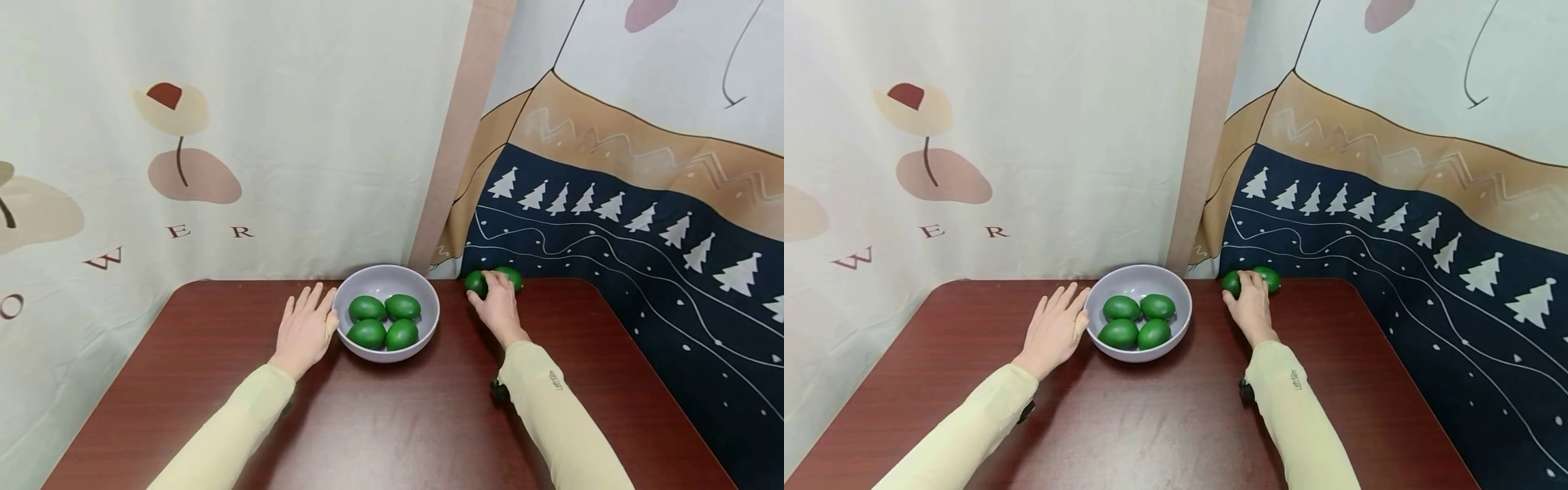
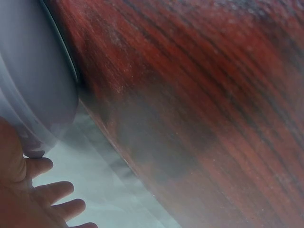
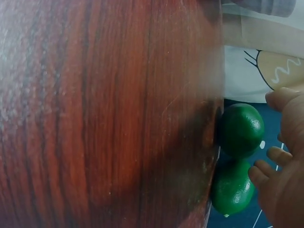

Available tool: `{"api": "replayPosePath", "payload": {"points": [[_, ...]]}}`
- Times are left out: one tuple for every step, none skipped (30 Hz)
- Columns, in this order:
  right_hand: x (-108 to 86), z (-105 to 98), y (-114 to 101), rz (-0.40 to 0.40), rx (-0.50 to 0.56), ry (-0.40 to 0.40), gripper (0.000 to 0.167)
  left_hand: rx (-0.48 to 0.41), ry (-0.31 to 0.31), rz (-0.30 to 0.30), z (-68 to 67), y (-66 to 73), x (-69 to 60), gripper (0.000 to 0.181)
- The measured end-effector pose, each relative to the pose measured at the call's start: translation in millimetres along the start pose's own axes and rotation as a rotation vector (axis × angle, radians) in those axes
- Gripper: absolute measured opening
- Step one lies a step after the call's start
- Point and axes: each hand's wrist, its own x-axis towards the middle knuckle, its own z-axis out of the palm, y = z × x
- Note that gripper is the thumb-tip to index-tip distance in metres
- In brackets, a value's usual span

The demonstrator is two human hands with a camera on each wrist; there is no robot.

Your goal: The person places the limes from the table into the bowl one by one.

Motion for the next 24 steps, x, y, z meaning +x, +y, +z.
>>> {"api": "replayPosePath", "payload": {"points": [[-0.1, 0, 0, 0.005, -0.003, -0.004, 0.057, 0.0, -0.001, -0.001, 0.2, -0.1, 0.1, 0.052], [0.1, 0, 1, 0.007, -0.004, -0.006, 0.057, 0.001, -0.002, -0.001, 0.0, -0.1, 0.1, 0.052], [0.3, 0, 1, 0.01, -0.005, -0.008, 0.057, 0.0, -0.002, -0.001, -0.1, 0.0, 0.3, 0.052], [0.5, 0, 1, 0.012, -0.006, -0.011, 0.058, 0.001, 0.001, -0.001, -0.2, 0.1, 0.3, 0.052], [0.7, 0, 1, 0.014, -0.005, -0.011, 0.058, 0.001, 0.004, 0.001, -0.4, 0.4, 0.3, 0.052], [1.0, 0, 2, 0.017, -0.005, -0.011, 0.058, 0.0, 0.005, 0.001, -0.5, 0.7, 0.3, 0.052], [1.3, 1, 2, 0.019, -0.006, -0.011, 0.058, -0.002, 0.004, 0.001, -0.7, 1.1, 0.2, 0.052], [1.7, 1, 3, 0.022, -0.004, -0.011, 0.058, -0.005, 0.003, 0.001, -0.8, 1.6, 0.2, 0.052], [2.1, 2, 3, 0.024, -0.008, -0.01, 0.058, -0.007, 0.002, 0.0, -0.9, 2.0, 0.1, 0.052], [2.5, 3, 4, 0.026, -0.011, -0.01, 0.058, -0.01, 0.0, 0.0, -1.0, 2.4, -0.1, 0.052], [3.0, 4, 5, 0.029, -0.012, -0.007, 0.058, -0.013, -0.001, 0.0, -1.0, 2.6, -0.2, 0.052], [3.7, 5, 6, 0.031, -0.017, -0.005, 0.058, -0.013, -0.001, -0.001, -1.2, 2.9, -0.4, 0.052], [4.3, 6, 6, 0.033, -0.021, -0.003, 0.059, -0.012, -0.001, -0.001, -1.1, 3.0, -0.5, 0.052], [5.1, 8, 7, 0.035, -0.024, -0.001, 0.059, -0.01, 0.0, -0.001, -1.0, 2.9, -0.6, 0.052], [5.9, 9, 8, 0.036, -0.027, 0.001, 0.06, -0.008, 0.003, 0.0, -0.9, 3.0, -0.8, 0.052], [6.5, 10, 8, 0.04, -0.027, 0.002, 0.06, -0.005, 0.005, 0.001, -0.8, 2.9, -1.0, 0.052], [7.1, 10, 8, 0.044, -0.027, 0.002, 0.061, -0.002, 0.008, 0.002, -0.5, 2.7, -1.1, 0.052], [7.5, 11, 8, 0.048, -0.03, 0.001, 0.061, 0.0, 0.01, 0.002, -0.2, 2.5, -1.1, 0.052], [7.9, 11, 8, 0.051, -0.032, -0.001, 0.062, -0.001, 0.009, 0.002, 0.1, 2.3, -1.2, 0.052], [8.1, 12, 8, 0.057, -0.03, -0.003, 0.062, -0.002, 0.01, 0.002, 0.2, 2.2, -1.3, 0.052], [8.3, 12, 8, 0.062, -0.03, -0.006, 0.062, -0.004, 0.009, 0.001, 0.5, 2.1, -1.5, 0.052], [8.4, 12, 8, 0.068, -0.028, -0.009, 0.062, -0.004, 0.008, 0.0, 0.7, 1.8, -1.6, 0.052], [8.6, 12, 8, 0.074, -0.026, -0.012, 0.063, -0.004, 0.008, -0.001, 0.7, 1.8, -1.7, 0.052], [8.8, 12, 8, 0.079, -0.026, -0.013, 0.063, -0.005, 0.006, -0.002, 0.8, 1.8, -1.9, 0.052]]}}
